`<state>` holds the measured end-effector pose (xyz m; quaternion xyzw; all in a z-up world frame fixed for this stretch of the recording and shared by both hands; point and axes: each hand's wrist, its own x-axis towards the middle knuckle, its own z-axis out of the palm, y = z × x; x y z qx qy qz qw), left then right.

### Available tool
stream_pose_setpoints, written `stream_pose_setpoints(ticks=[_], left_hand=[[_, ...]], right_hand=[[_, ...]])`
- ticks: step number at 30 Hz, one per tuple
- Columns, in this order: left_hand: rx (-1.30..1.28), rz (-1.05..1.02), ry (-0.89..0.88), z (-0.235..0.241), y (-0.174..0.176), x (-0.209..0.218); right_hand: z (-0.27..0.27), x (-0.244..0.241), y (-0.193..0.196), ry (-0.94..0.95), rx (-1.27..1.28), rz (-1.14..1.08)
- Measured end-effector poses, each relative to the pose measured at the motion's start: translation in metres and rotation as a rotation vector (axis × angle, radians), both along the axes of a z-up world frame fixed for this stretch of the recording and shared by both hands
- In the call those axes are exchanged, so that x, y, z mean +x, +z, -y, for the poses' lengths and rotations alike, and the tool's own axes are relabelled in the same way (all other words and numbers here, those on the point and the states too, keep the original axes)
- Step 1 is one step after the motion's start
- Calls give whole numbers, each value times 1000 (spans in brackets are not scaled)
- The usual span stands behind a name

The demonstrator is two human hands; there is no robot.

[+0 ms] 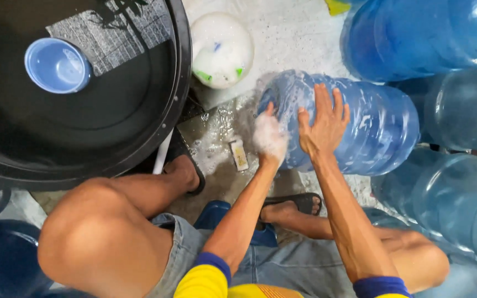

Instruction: The person scrubs the exterior of a large blue water jug with a soapy sponge while sitting on the floor. They rotate the jug to clean different sides and then rinse it with water from a nearby hose.

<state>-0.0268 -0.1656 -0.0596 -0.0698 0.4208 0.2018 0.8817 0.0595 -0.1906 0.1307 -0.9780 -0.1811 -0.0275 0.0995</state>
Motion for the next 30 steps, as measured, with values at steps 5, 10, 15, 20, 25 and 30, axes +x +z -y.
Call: stream_pose_setpoints(ticks=[5, 10, 15, 20, 25, 30], left_hand=[[375, -96, 22, -1, -39, -11], [411, 1, -62, -12, 39, 24], [-23, 130, 141, -33, 48, 8], [-61, 459, -101, -59, 62, 84], [96, 249, 55, -52, 109, 1], [711, 391, 88, -14, 10, 51]], right_hand=[[-1, -9, 7, -11, -9, 1], [2, -14, 1, -17, -2, 3], [-9, -6, 5, -2, 39, 36], [0, -10, -4, -7, 32, 57], [-1, -31, 5, -15, 58, 74], [8, -34, -3, -26, 54, 81]])
